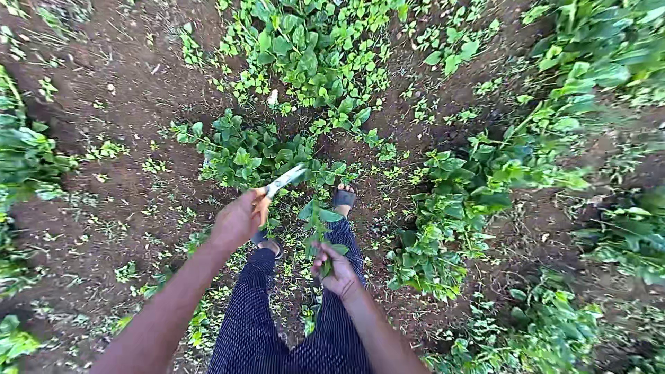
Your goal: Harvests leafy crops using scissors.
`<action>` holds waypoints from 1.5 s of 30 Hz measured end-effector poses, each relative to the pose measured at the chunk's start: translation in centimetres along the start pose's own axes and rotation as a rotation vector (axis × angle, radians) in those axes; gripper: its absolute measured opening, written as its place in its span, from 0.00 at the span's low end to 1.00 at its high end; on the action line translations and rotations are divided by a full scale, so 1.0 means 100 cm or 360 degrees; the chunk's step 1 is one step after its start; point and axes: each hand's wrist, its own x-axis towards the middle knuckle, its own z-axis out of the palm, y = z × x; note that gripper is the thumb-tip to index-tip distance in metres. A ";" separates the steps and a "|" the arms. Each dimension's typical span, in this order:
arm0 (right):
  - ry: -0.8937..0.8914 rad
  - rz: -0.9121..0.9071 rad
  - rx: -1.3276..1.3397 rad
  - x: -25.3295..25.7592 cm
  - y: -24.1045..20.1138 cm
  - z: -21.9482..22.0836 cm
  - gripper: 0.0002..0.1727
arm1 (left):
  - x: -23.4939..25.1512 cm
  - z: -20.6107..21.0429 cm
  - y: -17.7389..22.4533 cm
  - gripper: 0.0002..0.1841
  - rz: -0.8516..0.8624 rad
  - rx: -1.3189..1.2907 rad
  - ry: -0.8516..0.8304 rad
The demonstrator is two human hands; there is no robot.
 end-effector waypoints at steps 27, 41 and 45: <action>0.0157 0.0275 0.0122 0.163 0.010 0.037 0.20 | 0.108 0.198 -0.099 0.08 0.0201 -0.0531 0.0718; 0.0144 0.0146 0.0164 0.193 -0.006 0.054 0.13 | 0.131 0.164 -0.086 0.11 0.0426 -0.0153 0.0487; 0.0024 0.0154 0.0269 0.197 -0.006 0.049 0.16 | 0.199 0.083 -0.056 0.24 -0.0044 0.0077 -0.0242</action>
